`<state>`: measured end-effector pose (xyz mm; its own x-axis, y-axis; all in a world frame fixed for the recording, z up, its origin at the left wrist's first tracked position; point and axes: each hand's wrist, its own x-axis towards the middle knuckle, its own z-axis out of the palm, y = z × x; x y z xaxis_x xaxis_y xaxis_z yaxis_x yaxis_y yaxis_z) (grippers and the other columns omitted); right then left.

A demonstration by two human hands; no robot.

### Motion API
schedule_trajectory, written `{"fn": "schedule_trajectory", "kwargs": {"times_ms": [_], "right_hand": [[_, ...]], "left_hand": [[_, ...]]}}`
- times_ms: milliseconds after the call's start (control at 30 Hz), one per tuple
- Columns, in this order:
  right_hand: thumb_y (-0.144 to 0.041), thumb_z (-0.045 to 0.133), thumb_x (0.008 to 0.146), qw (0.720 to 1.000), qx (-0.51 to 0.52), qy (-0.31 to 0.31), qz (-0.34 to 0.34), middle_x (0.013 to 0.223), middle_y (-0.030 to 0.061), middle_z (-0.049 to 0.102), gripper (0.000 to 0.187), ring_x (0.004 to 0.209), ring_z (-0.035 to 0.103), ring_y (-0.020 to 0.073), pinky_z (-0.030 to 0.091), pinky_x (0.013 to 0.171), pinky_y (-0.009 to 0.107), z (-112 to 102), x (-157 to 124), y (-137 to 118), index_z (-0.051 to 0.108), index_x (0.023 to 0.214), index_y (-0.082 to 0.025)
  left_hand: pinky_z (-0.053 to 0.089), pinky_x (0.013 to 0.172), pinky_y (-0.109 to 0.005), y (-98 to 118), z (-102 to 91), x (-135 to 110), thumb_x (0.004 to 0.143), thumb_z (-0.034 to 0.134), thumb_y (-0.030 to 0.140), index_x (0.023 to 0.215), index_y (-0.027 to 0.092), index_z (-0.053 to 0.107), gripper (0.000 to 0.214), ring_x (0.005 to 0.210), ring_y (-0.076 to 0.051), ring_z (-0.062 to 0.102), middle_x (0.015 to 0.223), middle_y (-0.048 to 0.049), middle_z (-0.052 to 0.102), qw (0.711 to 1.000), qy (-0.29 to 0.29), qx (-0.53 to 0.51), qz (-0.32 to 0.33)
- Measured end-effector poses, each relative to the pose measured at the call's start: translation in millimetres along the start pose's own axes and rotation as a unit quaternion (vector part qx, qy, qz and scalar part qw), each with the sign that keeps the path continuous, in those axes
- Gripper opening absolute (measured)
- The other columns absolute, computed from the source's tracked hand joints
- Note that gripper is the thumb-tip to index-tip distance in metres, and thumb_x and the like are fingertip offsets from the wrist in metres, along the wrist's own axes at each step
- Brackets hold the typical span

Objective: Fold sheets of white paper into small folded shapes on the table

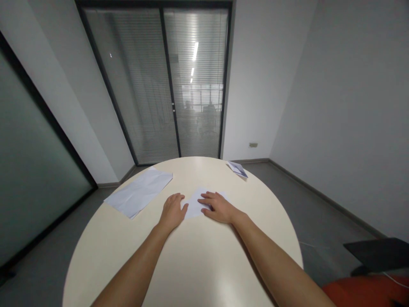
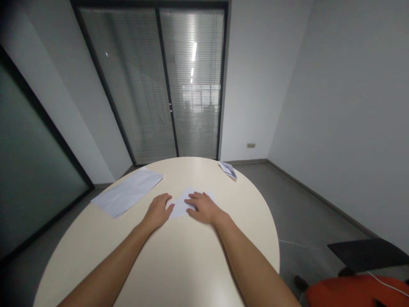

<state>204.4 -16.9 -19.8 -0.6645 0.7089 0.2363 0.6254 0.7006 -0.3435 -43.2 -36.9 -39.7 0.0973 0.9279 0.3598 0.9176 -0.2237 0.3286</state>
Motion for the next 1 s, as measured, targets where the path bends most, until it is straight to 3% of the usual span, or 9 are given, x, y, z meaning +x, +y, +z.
{"fn": "schedule_trajectory", "kwargs": {"times_ms": [167,267,333,500,633,800,1000], "right_hand": [[-0.040,0.060,0.094,0.999,0.016,0.007,-0.043,0.135,0.0117,0.066,0.041,0.126,0.059,0.0291,0.040,0.111,0.046,-6,5,-12,0.070,0.130,-0.023],[-0.034,0.056,0.095,0.999,0.037,0.021,-0.034,0.111,0.0087,0.075,0.031,0.105,0.066,0.0237,0.048,0.098,0.036,-11,7,-18,0.075,0.117,-0.021],[-0.032,0.057,0.095,0.998,0.041,0.031,-0.025,0.108,0.0087,0.075,0.029,0.102,0.066,0.0232,0.048,0.094,0.035,-11,6,-19,0.074,0.114,-0.020],[-0.041,0.061,0.094,0.998,0.036,0.035,-0.036,0.135,0.0142,0.065,0.045,0.127,0.057,0.0278,0.042,0.110,0.042,0,5,-13,0.064,0.132,-0.017],[-0.048,0.048,0.100,0.999,0.010,0.007,0.034,0.153,0.0151,0.050,0.054,0.145,0.041,0.0316,0.029,0.120,0.052,5,4,-9,0.055,0.145,-0.018],[-0.049,0.038,0.103,0.993,-0.005,-0.028,0.114,0.163,0.0138,0.034,0.062,0.152,0.027,0.0343,0.020,0.123,0.057,0,3,-8,0.041,0.155,-0.016],[-0.061,0.034,0.102,0.990,-0.002,-0.059,0.125,0.166,0.0137,0.026,0.073,0.155,0.019,0.0348,0.011,0.124,0.058,-6,1,-10,0.035,0.159,-0.015]], "left_hand": [[0.036,0.116,-0.050,-1,0.7,0,0.095,0.057,0.032,0.127,0.020,0.069,0.036,0.134,-0.030,0.052,0.141,-0.0161,0.060,1.000,-0.026,0.005,0.011],[0.033,0.117,-0.053,-1,-1.5,-2,0.097,0.055,0.037,0.130,0.028,0.069,0.037,0.138,-0.031,0.048,0.146,-0.0125,0.057,0.997,-0.060,-0.008,0.049],[0.031,0.119,-0.054,-1,-2.7,-3,0.098,0.054,0.039,0.133,0.031,0.068,0.038,0.141,-0.031,0.045,0.149,-0.0102,0.055,0.995,-0.077,-0.018,0.066],[0.028,0.120,-0.056,-2,-3.6,-4,0.098,0.054,0.041,0.136,0.034,0.065,0.040,0.145,-0.032,0.041,0.153,-0.0085,0.051,0.992,-0.095,-0.031,0.072],[0.027,0.121,-0.056,0,-5.9,-4,0.099,0.052,0.040,0.137,0.033,0.064,0.041,0.145,-0.032,0.040,0.154,-0.0093,0.050,0.992,-0.105,-0.022,0.068],[0.027,0.120,-0.057,3,-8.8,-4,0.100,0.050,0.041,0.139,0.031,0.063,0.042,0.146,-0.034,0.039,0.155,-0.0107,0.049,0.991,-0.116,-0.009,0.068],[0.029,0.121,-0.053,10,-13.0,-4,0.098,0.052,0.039,0.134,0.025,0.065,0.040,0.145,-0.033,0.042,0.153,-0.0117,0.052,0.992,-0.109,-0.002,0.062]]}}
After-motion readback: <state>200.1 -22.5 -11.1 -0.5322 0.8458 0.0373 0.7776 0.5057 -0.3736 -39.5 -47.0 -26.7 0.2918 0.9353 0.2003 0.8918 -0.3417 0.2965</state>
